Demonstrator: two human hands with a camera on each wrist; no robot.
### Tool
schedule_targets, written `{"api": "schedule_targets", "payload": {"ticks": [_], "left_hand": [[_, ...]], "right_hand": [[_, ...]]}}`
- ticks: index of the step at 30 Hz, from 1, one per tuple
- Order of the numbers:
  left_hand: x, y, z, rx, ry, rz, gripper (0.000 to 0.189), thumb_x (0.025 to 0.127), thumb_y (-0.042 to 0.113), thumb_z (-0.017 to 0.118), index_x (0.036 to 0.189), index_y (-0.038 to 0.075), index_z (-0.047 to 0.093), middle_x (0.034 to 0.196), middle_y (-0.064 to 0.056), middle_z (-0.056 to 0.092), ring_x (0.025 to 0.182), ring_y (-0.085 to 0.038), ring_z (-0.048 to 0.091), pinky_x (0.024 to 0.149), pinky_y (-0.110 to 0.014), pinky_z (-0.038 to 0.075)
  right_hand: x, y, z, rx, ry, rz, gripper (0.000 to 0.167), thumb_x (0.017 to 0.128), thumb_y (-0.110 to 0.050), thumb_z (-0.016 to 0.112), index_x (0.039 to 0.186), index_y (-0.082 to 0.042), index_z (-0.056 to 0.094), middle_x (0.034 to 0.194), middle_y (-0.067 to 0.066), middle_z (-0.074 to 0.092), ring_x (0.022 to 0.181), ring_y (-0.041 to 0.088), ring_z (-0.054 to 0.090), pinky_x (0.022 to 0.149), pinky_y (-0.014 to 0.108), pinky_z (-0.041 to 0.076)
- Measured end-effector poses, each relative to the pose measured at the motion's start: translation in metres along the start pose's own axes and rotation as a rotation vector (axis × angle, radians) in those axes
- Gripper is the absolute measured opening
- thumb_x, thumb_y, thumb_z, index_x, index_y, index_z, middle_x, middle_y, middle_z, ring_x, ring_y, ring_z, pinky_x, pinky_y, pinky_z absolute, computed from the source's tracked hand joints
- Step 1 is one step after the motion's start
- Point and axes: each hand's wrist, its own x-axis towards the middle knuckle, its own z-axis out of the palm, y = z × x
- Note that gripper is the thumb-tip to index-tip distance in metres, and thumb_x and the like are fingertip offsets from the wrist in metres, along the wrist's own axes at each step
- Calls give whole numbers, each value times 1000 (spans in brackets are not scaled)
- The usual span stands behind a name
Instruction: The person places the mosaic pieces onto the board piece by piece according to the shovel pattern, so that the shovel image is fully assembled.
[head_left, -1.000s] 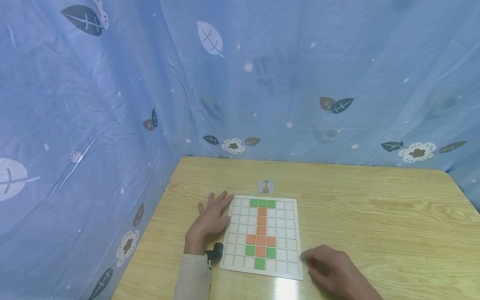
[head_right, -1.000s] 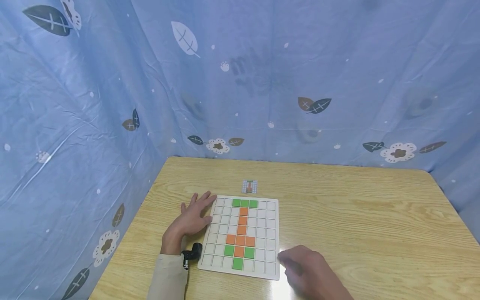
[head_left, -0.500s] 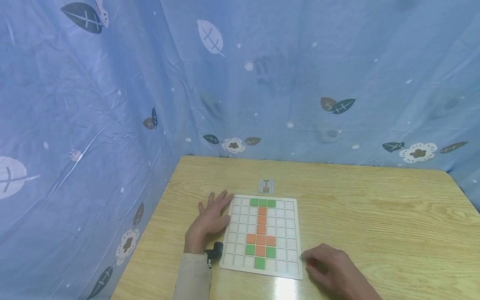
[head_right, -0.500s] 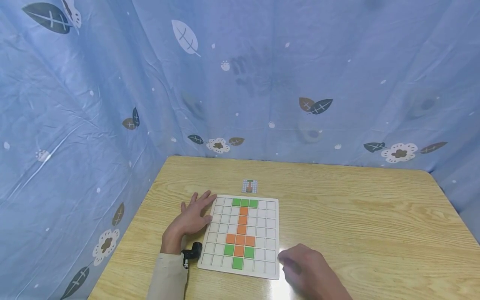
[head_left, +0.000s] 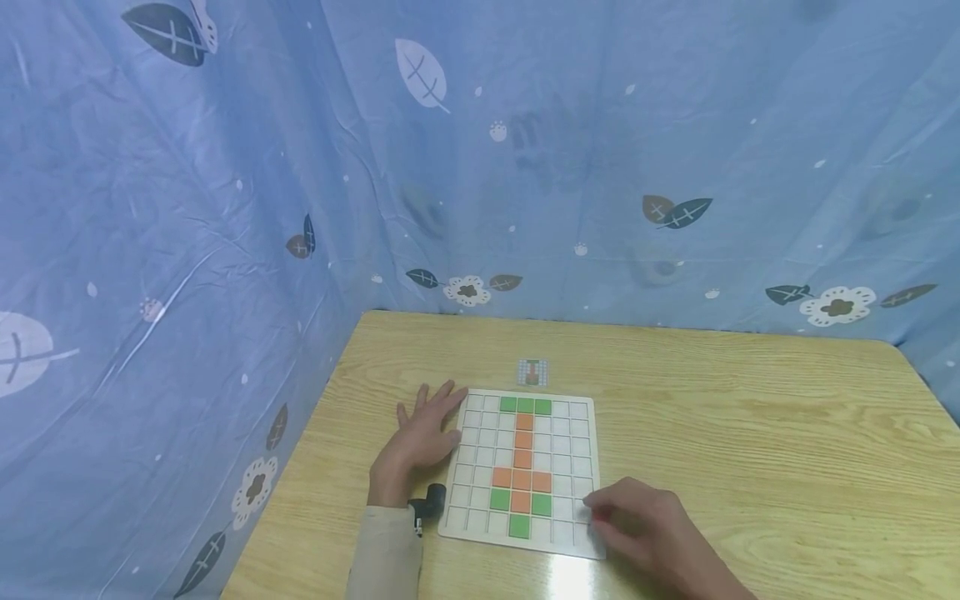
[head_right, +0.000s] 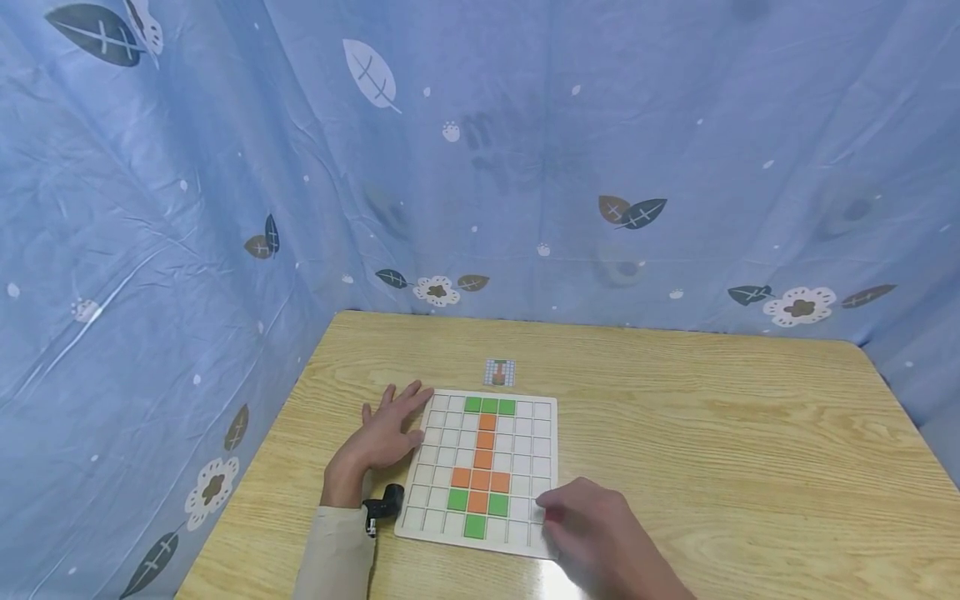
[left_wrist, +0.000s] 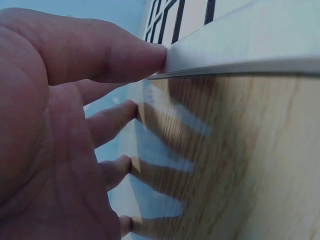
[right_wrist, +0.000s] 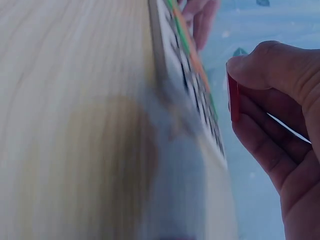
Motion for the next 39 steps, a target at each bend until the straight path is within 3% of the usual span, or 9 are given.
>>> {"api": "schedule_targets", "payload": {"ticks": [3, 10, 13, 18, 24, 29, 34, 39], "left_hand": [[0, 0, 0, 0, 2, 0, 73, 98, 10, 65, 168, 21, 47, 181, -11, 30, 171, -48, 3, 128, -81, -11], [1, -1, 1, 5, 4, 3, 73, 98, 11, 64, 168, 22, 47, 182, -10, 29, 171, -47, 3, 129, -80, -11], [1, -1, 1, 0, 1, 5, 73, 98, 11, 64, 168, 22, 47, 182, -10, 29, 171, -47, 3, 129, -80, -11], [1, -1, 1, -4, -4, 5, 74, 98, 11, 64, 168, 22, 46, 182, -10, 29, 171, -46, 2, 129, -80, -11], [0, -1, 0, -7, 1, 0, 73, 98, 11, 64, 168, 21, 47, 182, -10, 29, 171, -46, 2, 129, -79, -11], [0, -1, 1, 1, 5, -4, 73, 98, 11, 64, 168, 21, 47, 182, -10, 30, 171, -46, 3, 129, -79, -10], [0, 0, 0, -3, 3, -3, 73, 98, 10, 64, 168, 20, 47, 182, -10, 30, 171, -47, 3, 129, -80, -10], [0, 0, -1, -2, -6, 0, 73, 98, 11, 63, 168, 20, 46, 182, -11, 29, 171, -47, 2, 129, -80, -10]], "right_hand": [[10, -5, 8, 41, -2, -13, 48, 67, 13, 88, 106, -15, 81, 92, -11, 77, 81, 0, 68, 81, 9, 55], [22, -30, 30, 177, -90, 161, 43, 84, 9, 80, 108, -26, 80, 93, -16, 72, 81, -2, 64, 70, 13, 53], [24, -34, 40, 216, -110, 170, 43, 85, 10, 78, 108, -27, 80, 92, -17, 72, 81, -3, 63, 71, 12, 54], [24, -33, 51, 171, -114, 122, 41, 83, 8, 80, 107, -25, 79, 92, -18, 70, 81, -4, 62, 73, 11, 53], [23, -37, 56, 90, -182, 206, 37, 85, 3, 80, 104, -29, 78, 92, -23, 67, 83, -7, 59, 74, 11, 51], [24, -38, 57, 14, -212, 230, 32, 87, -1, 81, 102, -28, 79, 92, -24, 65, 83, -7, 57, 74, 12, 51], [23, -38, 56, -9, -213, 229, 30, 88, -2, 84, 103, -28, 80, 94, -25, 66, 85, -8, 57, 76, 12, 53], [24, -37, 57, -39, -170, 179, 34, 85, 1, 85, 102, -27, 80, 94, -23, 69, 86, -8, 60, 78, 9, 51]]}}
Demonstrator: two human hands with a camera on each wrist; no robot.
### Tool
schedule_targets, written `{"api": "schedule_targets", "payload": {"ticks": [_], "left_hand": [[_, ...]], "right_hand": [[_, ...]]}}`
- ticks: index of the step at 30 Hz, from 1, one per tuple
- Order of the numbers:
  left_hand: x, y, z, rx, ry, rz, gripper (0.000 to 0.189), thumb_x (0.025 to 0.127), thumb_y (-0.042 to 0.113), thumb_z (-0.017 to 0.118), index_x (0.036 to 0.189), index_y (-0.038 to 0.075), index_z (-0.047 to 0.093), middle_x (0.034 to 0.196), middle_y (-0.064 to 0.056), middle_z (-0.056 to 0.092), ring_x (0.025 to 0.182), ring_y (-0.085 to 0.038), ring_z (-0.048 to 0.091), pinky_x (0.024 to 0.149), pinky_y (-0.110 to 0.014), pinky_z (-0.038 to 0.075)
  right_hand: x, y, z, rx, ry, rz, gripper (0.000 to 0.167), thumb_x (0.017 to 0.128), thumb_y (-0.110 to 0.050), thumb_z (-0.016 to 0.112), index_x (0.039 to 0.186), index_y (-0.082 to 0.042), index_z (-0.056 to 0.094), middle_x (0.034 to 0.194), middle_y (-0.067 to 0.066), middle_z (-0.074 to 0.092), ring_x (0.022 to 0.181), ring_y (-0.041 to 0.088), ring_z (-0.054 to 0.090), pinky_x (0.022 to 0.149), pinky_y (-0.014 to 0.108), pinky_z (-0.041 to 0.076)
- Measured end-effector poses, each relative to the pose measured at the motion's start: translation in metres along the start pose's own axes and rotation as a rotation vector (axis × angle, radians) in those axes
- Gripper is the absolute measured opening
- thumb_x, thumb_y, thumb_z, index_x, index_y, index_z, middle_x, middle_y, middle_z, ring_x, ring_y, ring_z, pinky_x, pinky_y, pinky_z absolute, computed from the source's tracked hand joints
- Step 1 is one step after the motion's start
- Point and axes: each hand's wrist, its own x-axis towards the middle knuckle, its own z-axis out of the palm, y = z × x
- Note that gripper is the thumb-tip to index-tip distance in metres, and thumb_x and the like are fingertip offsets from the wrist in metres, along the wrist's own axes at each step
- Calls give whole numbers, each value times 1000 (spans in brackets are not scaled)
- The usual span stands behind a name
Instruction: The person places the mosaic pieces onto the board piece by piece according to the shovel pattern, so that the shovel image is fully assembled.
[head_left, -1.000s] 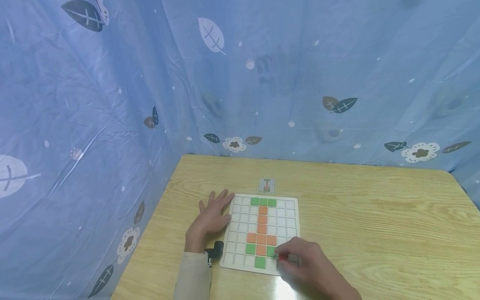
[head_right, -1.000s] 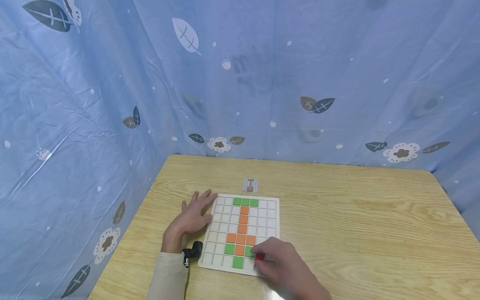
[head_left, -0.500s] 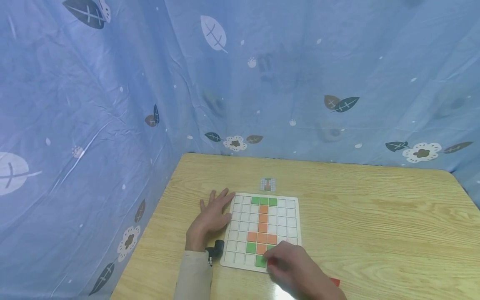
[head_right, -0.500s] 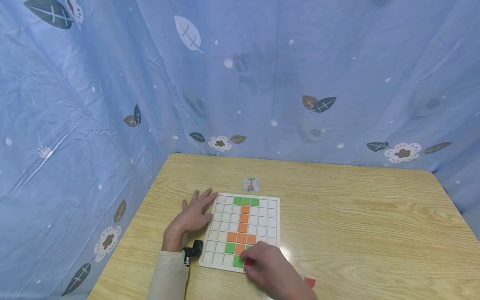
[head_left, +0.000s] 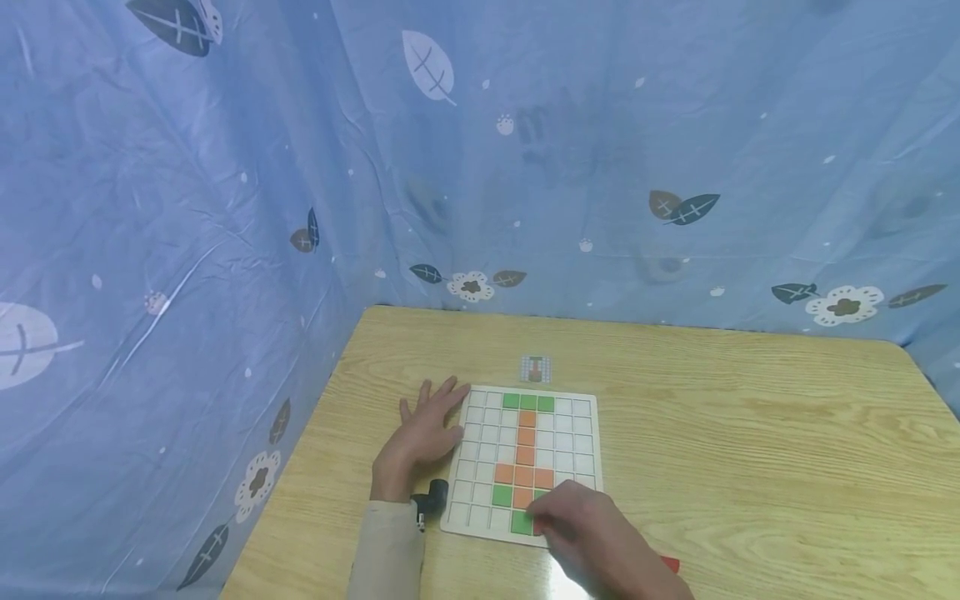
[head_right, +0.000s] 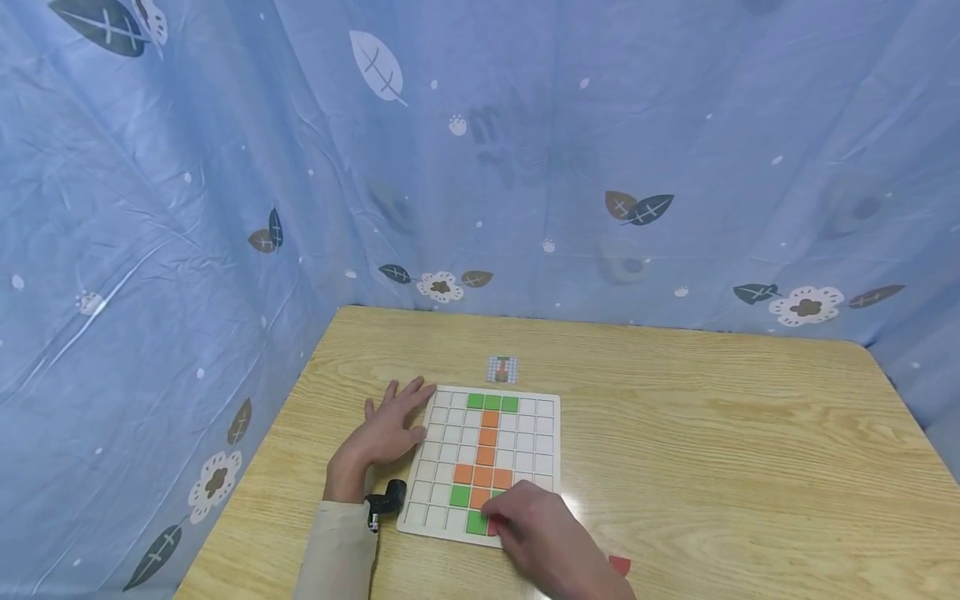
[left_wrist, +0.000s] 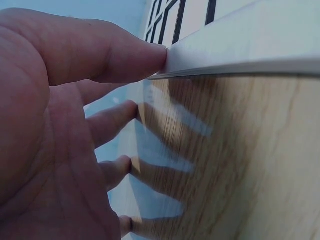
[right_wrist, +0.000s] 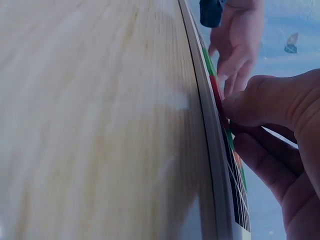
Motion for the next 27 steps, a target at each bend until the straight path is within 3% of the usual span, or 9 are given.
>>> {"api": "schedule_targets", "payload": {"ticks": [4, 15, 23, 27], "left_hand": [[0, 0, 0, 7, -2, 4, 73, 98, 11, 63, 169, 21, 46, 182, -11, 29, 171, -47, 2, 129, -80, -10], [1, 0, 0, 1, -3, -1, 73, 98, 11, 64, 169, 20, 46, 182, -10, 28, 171, -46, 2, 129, -80, -11], [0, -1, 1, -1, 0, 0, 74, 98, 10, 63, 168, 20, 46, 182, -10, 28, 171, -47, 2, 128, -80, -12], [1, -2, 1, 6, 1, 5, 74, 97, 11, 63, 169, 21, 46, 182, -10, 28, 171, -47, 2, 128, -81, -11]], "right_hand": [[1, 0, -1, -1, 32, -20, 35, 83, 3, 85, 100, -27, 80, 94, -23, 70, 85, -8, 61, 79, 7, 50], [4, -3, -1, 15, -49, 61, 30, 89, 0, 82, 103, -28, 81, 94, -23, 69, 84, -8, 58, 76, 11, 53], [3, 0, -1, 25, 24, 6, 34, 85, 1, 85, 101, -27, 80, 93, -22, 69, 83, -8, 58, 76, 8, 50], [-5, 1, -8, 143, 49, 36, 32, 88, 0, 84, 103, -28, 78, 94, -19, 72, 83, -5, 64, 75, 10, 54]]}}
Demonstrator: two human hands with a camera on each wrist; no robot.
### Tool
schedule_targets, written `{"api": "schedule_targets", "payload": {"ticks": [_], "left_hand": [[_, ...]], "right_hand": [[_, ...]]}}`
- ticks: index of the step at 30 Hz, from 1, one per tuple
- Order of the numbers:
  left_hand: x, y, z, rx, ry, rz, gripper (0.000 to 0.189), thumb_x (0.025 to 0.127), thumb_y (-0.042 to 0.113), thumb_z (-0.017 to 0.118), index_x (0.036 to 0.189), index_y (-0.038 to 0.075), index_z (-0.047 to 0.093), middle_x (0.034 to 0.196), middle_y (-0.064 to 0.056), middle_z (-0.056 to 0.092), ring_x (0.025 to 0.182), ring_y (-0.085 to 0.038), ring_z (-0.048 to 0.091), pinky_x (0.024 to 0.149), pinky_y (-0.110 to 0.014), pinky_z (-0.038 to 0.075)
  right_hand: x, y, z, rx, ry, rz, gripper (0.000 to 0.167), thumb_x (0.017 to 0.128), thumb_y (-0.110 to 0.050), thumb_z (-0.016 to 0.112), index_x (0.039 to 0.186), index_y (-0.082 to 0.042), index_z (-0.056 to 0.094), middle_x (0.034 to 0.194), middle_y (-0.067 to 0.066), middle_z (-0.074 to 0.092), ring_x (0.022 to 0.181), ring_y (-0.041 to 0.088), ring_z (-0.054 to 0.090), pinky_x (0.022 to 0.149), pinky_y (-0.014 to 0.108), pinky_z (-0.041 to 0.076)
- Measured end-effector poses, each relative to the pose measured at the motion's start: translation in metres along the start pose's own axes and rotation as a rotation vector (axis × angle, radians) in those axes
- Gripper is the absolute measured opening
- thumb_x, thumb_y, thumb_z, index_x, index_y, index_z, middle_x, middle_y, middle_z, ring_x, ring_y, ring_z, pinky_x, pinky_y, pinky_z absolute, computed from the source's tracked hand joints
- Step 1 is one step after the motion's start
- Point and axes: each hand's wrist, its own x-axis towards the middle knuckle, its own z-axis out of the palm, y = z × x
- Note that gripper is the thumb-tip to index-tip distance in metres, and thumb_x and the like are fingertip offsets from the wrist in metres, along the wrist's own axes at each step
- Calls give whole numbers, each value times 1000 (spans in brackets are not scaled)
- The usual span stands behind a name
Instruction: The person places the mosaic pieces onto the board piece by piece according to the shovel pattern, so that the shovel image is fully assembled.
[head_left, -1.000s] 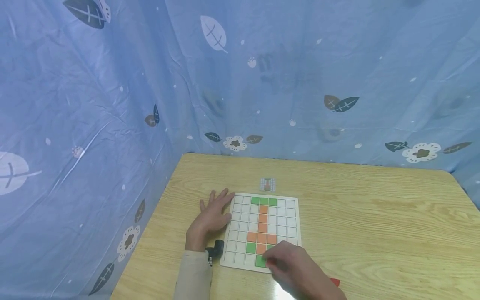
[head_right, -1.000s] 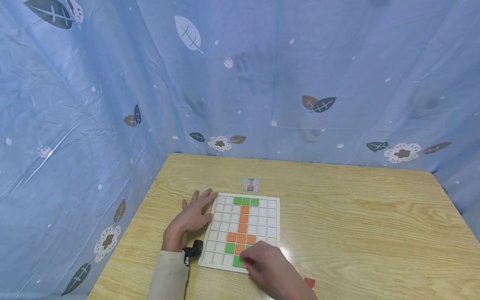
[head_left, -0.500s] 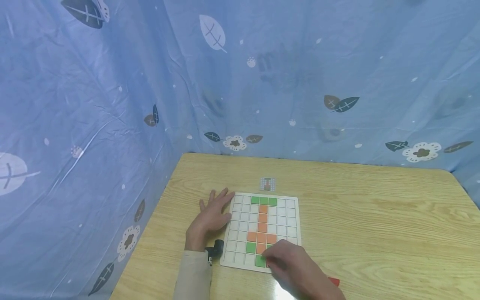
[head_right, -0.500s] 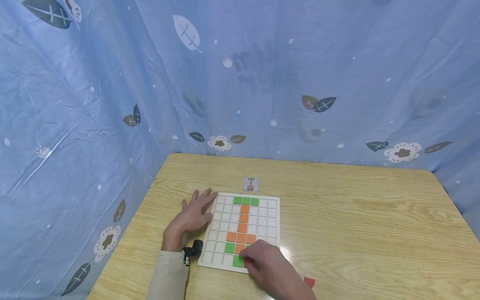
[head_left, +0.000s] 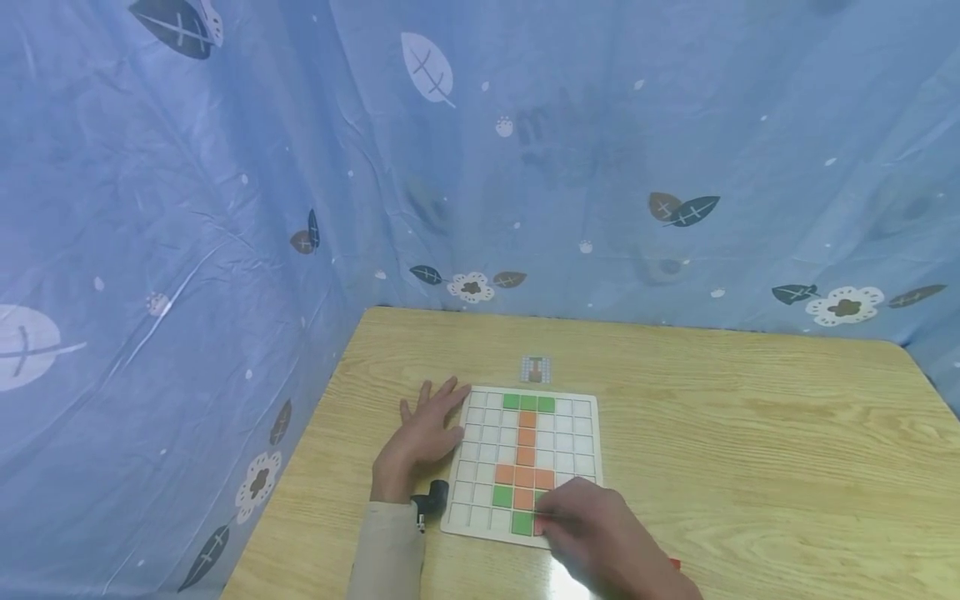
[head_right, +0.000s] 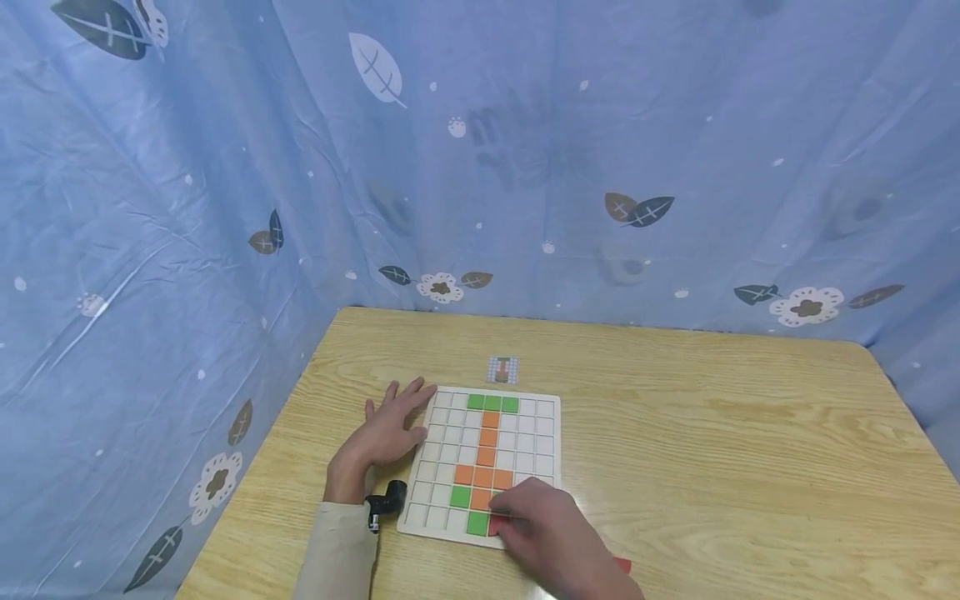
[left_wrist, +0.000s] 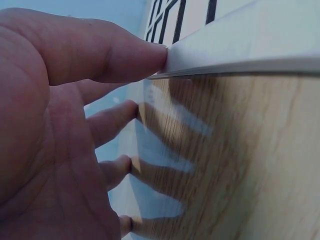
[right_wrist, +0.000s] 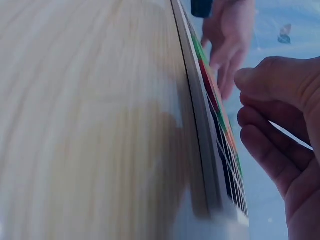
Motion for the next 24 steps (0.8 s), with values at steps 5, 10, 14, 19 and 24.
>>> {"api": "schedule_targets", "payload": {"ticks": [5, 10, 14, 19, 24], "left_hand": [[0, -1, 0, -5, 0, 5, 74, 97, 11, 62, 169, 21, 46, 182, -10, 28, 171, -47, 2, 129, -80, -11], [-1, 0, -1, -7, -3, 7, 74, 97, 11, 63, 169, 20, 46, 182, -10, 28, 171, -48, 2, 128, -80, -12], [-1, 1, -2, -3, -7, 4, 74, 98, 11, 63, 169, 20, 45, 182, -10, 27, 171, -47, 1, 128, -81, -12], [-1, 1, -2, -2, -5, 7, 74, 98, 10, 63, 169, 20, 45, 182, -11, 28, 171, -48, 1, 128, -81, -12], [-1, 1, -1, 0, -4, 11, 75, 97, 10, 63, 169, 20, 45, 182, -11, 28, 171, -48, 1, 128, -81, -12]], "right_hand": [[-16, 7, -18, -13, 39, 65, 38, 84, 3, 85, 109, -25, 79, 100, -17, 76, 84, -4, 69, 78, 11, 57], [-35, 22, -40, -177, 104, -20, 49, 70, 2, 94, 110, -23, 81, 101, -17, 78, 89, -2, 69, 92, 2, 48], [-54, 28, -56, -212, 137, -15, 55, 66, 0, 97, 112, -24, 81, 102, -19, 77, 87, -3, 68, 87, 2, 47], [-77, 29, -69, -268, 170, 64, 58, 63, -2, 99, 110, -30, 81, 97, -24, 75, 81, -9, 64, 76, 2, 48], [-90, 30, -77, -293, 217, 53, 62, 58, 3, 100, 107, -30, 82, 97, -22, 78, 86, -12, 69, 79, 2, 51]]}}
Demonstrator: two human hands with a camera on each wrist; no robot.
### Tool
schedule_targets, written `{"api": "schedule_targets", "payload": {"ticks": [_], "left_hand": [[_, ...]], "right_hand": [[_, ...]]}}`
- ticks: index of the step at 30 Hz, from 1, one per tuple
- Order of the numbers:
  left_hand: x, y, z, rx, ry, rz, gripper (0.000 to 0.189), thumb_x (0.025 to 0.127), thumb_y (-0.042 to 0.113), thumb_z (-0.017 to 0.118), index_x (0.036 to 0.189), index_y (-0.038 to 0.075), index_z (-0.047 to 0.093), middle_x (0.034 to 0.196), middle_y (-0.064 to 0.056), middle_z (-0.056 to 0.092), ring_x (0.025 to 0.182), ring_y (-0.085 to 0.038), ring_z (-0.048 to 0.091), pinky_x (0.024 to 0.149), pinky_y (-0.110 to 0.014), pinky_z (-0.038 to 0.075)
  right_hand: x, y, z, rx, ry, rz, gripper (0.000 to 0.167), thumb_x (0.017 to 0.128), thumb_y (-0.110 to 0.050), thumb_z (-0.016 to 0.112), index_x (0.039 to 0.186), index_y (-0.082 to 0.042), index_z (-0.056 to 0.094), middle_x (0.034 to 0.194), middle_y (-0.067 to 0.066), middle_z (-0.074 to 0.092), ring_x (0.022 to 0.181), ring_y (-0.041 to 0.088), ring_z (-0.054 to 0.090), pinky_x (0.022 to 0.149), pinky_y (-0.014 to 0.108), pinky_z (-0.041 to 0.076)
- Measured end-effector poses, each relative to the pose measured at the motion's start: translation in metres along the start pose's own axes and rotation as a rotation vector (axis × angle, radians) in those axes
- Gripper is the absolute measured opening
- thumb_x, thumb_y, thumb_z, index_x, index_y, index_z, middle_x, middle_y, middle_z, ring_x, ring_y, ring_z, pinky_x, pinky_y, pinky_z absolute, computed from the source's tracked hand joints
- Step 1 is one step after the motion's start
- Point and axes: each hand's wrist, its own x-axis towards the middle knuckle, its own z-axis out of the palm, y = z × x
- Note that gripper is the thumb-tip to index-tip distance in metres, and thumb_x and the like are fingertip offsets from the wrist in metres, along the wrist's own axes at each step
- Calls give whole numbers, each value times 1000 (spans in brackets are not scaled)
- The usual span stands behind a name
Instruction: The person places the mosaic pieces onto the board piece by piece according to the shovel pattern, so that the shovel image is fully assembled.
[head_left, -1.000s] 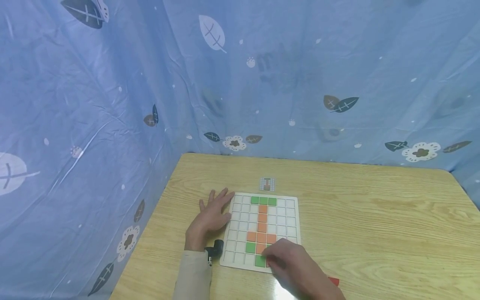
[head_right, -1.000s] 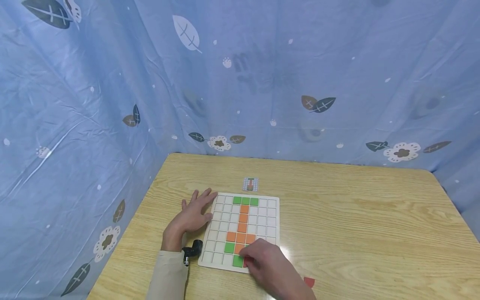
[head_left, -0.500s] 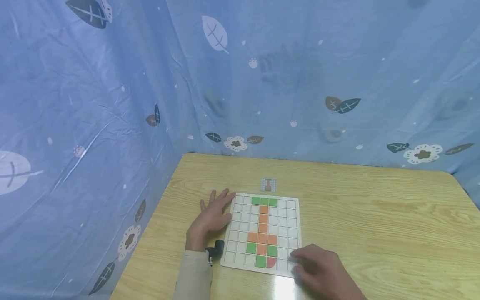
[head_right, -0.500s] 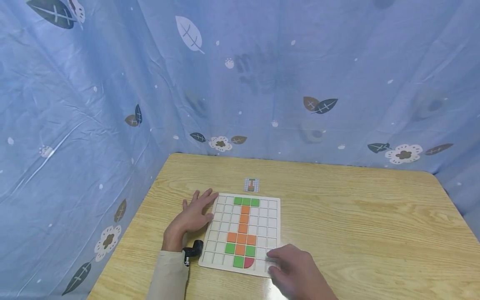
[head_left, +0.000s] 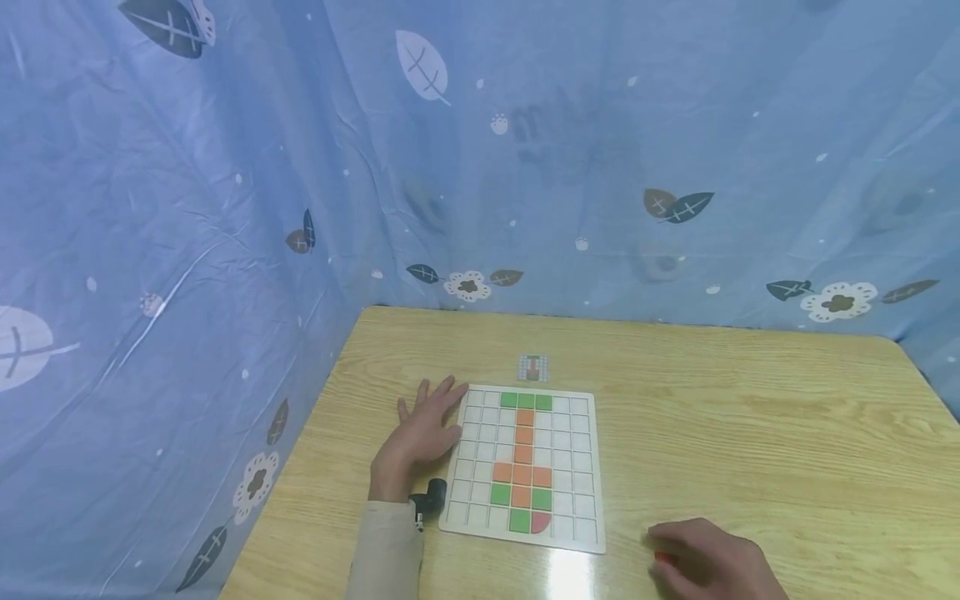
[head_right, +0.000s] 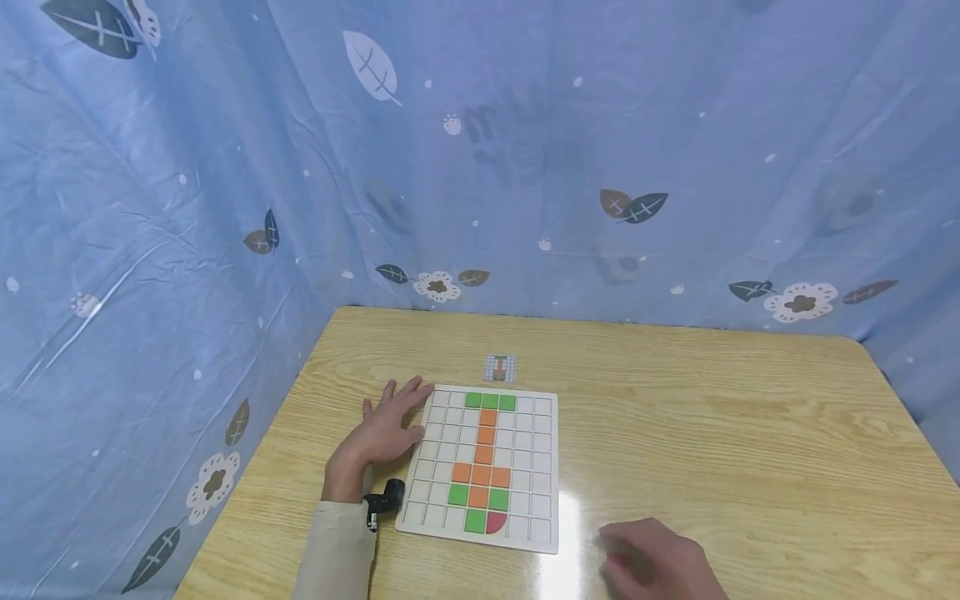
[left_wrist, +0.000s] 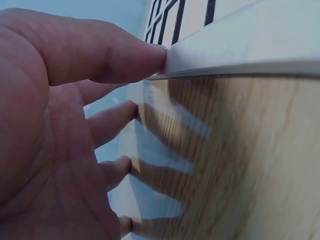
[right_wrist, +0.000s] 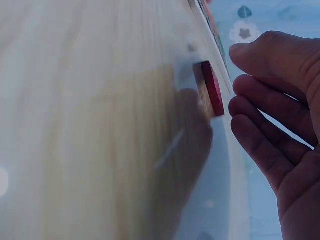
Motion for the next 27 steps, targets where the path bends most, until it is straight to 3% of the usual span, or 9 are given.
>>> {"api": "schedule_targets", "payload": {"ticks": [6, 9, 22, 27], "left_hand": [[0, -1, 1, 3, 2, 0, 75, 96, 10, 62, 169, 20, 45, 182, -11, 28, 171, -48, 1, 128, -81, -11], [0, 0, 0, 0, 2, 0, 75, 96, 10, 62, 169, 20, 45, 182, -11, 28, 171, -48, 1, 128, -81, -11], [0, 1, 2, 11, 13, -16, 76, 95, 8, 63, 168, 21, 47, 182, -10, 29, 171, -47, 3, 128, -81, -9], [-1, 1, 3, 6, 12, -14, 76, 95, 8, 62, 168, 20, 47, 182, -10, 29, 171, -47, 2, 128, -81, -10]], "right_hand": [[-10, -8, -3, 64, -34, 145, 59, 67, 12, 94, 106, -31, 81, 93, -26, 74, 79, -8, 68, 73, 3, 50], [-12, -8, -1, 82, -51, 166, 59, 67, 14, 93, 107, -28, 81, 92, -25, 73, 79, -6, 67, 71, 3, 50], [0, 4, 10, 53, -57, -69, 65, 60, 14, 93, 111, -24, 81, 97, -21, 74, 84, -7, 65, 80, 1, 48], [8, 4, 14, 26, -69, -105, 61, 60, 11, 94, 111, -20, 81, 98, -19, 74, 85, -6, 65, 79, 2, 49]]}}
